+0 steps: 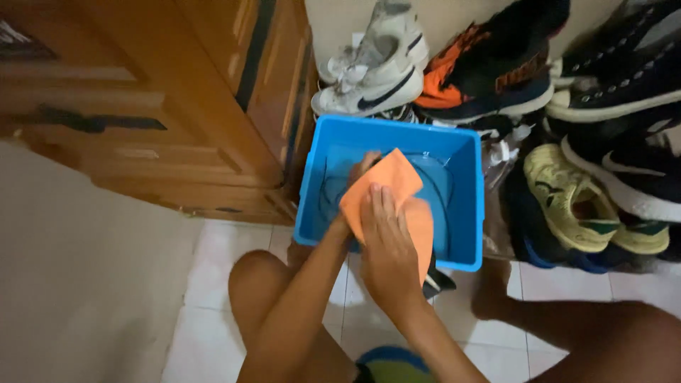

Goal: The person is cleaning the sole and sides of a black and white sneaker using a brush and then wiping it with an orange cloth.

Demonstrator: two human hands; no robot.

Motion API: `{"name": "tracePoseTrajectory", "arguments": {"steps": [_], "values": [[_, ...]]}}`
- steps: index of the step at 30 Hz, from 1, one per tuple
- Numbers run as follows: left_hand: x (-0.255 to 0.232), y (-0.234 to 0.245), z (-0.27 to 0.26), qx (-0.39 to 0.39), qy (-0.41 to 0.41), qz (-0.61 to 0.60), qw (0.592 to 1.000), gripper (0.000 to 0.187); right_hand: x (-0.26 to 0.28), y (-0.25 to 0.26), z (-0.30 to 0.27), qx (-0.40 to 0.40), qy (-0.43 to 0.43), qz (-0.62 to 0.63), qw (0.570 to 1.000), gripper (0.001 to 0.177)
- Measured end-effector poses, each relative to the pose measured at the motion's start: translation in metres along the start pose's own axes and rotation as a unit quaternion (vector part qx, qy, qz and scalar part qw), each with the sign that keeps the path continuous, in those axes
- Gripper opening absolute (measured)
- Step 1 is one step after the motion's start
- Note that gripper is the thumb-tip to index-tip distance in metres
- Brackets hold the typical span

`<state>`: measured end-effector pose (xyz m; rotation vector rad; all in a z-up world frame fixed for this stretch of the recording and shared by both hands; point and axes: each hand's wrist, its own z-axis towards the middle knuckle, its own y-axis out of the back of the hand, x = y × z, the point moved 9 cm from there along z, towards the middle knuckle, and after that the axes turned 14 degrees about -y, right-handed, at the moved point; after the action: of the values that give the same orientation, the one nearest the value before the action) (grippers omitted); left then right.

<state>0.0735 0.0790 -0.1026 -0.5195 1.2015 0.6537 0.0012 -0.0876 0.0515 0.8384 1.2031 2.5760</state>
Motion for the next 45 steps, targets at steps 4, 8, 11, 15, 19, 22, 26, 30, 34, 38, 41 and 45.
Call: {"name": "tracePoseTrajectory", "arguments": {"steps": [4, 8, 11, 15, 19, 22, 26, 30, 34, 38, 41, 45], "values": [[0.003, -0.001, 0.025, -0.030, 0.083, 0.039, 0.995, 0.022, -0.016, -0.020, -0.039, 0.144, 0.041, -0.142, 0.979, 0.076], [-0.033, -0.010, -0.012, -0.171, 0.310, -0.187, 0.916, 0.029, -0.023, 0.006, -0.082, 0.131, 0.076, -0.127, 0.980, 0.058], [-0.047, -0.014, -0.009, -0.158, 0.277, -0.176, 0.931, 0.034, -0.035, 0.034, -0.099, 0.124, 0.035, -0.097, 0.987, 0.063], [-0.053, -0.013, -0.010, -0.137, 0.276, -0.179, 0.934, 0.035, -0.086, 0.037, -0.147, 0.192, -0.039, -0.025, 0.980, 0.072], [-0.029, -0.011, -0.008, -0.144, 0.285, -0.181, 0.930, 0.036, -0.174, 0.054, -0.168, 0.226, -0.389, 0.084, 0.889, 0.042], [-0.032, -0.011, -0.005, -0.149, 0.282, -0.189, 0.929, 0.036, -0.207, 0.101, -0.171, 0.150, -0.659, 0.170, 0.717, 0.057], [-0.034, -0.008, -0.006, -0.143, 0.268, -0.182, 0.935, 0.032, -0.178, 0.140, -0.139, -0.016, -0.749, 0.064, 0.659, 0.082], [-0.026, -0.008, -0.004, -0.135, 0.273, -0.178, 0.936, 0.030, -0.111, 0.014, -0.055, 0.125, -0.429, 0.403, 0.799, 0.042], [-0.005, 0.000, -0.009, -0.212, 0.301, -0.167, 0.915, 0.026, -0.033, -0.009, -0.056, 0.114, 0.045, -0.236, 0.964, 0.080], [0.028, 0.000, -0.008, -0.215, 0.291, -0.191, 0.912, 0.027, -0.028, 0.016, -0.074, 0.128, 0.077, -0.191, 0.970, 0.065], [0.010, 0.000, -0.008, -0.209, 0.283, -0.155, 0.923, 0.028, -0.022, 0.032, -0.078, 0.099, 0.103, -0.211, 0.967, 0.062], [-0.019, 0.001, -0.015, -0.197, 0.279, -0.151, 0.928, 0.032, -0.036, 0.034, -0.099, 0.124, 0.119, -0.220, 0.960, 0.070]]}}
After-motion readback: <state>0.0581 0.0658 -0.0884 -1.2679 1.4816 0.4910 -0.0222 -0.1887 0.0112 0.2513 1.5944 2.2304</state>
